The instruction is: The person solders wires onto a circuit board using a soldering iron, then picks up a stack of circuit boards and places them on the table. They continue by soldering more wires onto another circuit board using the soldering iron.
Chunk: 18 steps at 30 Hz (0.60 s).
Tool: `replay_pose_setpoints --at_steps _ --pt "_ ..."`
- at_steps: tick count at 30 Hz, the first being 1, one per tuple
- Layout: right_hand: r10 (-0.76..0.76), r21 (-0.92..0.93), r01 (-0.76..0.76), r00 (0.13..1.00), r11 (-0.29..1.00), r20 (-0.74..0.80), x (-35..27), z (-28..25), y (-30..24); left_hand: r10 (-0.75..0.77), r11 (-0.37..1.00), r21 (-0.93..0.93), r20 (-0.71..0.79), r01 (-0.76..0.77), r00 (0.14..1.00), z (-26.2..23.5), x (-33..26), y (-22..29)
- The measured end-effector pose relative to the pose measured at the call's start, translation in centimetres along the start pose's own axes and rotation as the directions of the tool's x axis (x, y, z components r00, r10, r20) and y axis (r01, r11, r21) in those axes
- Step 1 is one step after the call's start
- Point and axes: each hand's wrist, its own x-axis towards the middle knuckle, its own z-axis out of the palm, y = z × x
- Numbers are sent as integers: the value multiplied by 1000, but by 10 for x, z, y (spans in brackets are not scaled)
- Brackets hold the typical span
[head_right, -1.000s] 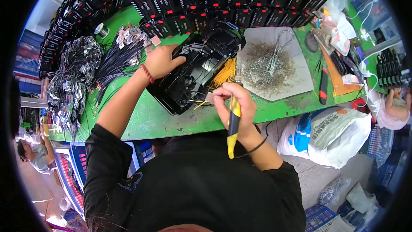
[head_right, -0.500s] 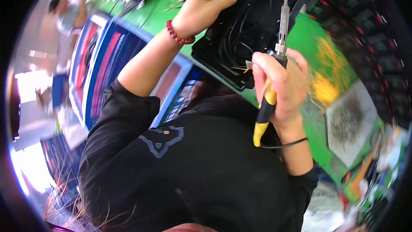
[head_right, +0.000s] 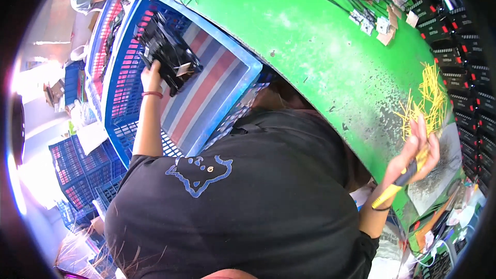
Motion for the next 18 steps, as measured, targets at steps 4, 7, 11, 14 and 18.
replay_pose_setpoints --at_steps 4,7,11,14,18 --pt "204 -240 -230 971 943 -128 -35 -41 -5 -328 857 437 51 274 943 104 -38 -103" --pt "274 -303 -304 952 903 -139 -49 -38 -11 -669 679 411 3 609 743 159 -46 -208" --pt "243 -331 -265 964 906 -107 -52 -47 -27 -778 596 3 248 803 577 243 -66 -241" --pt "235 -320 -266 963 909 -132 -56 -42 -19 -752 638 252 406 727 519 255 -99 -242" --pt "181 -295 -213 974 931 -134 -50 -34 -13 -706 701 441 539 561 459 247 -102 -211"
